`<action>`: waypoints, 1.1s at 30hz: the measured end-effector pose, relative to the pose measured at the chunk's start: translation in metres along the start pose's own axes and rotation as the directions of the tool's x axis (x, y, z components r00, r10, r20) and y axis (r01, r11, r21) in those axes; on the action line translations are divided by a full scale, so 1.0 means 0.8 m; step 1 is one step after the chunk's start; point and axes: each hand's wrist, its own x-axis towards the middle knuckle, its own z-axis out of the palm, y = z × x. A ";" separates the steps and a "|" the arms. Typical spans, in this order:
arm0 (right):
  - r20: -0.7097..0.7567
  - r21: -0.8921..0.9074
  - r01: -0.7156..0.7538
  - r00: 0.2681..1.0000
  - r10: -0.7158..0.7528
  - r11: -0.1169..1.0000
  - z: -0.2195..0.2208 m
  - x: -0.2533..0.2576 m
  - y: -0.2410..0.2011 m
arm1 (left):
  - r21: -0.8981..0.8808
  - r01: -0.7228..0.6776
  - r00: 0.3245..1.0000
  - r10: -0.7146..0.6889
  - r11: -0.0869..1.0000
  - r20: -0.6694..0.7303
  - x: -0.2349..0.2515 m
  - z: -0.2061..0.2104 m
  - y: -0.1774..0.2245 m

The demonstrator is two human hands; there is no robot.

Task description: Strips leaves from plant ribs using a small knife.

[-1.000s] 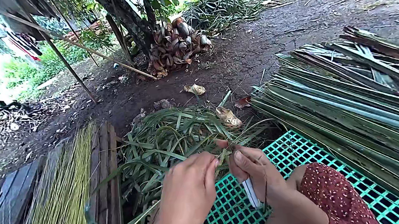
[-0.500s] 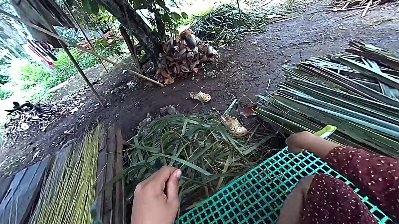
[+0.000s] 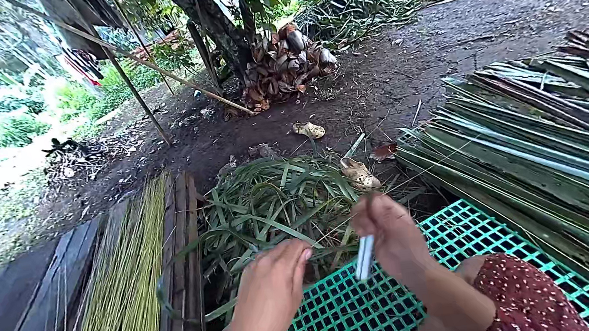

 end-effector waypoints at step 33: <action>0.296 0.375 -0.369 0.917 0.267 0.850 0.057 -0.042 -0.018 | -0.706 -0.333 0.890 -0.039 0.625 -0.454 0.000 0.005 0.004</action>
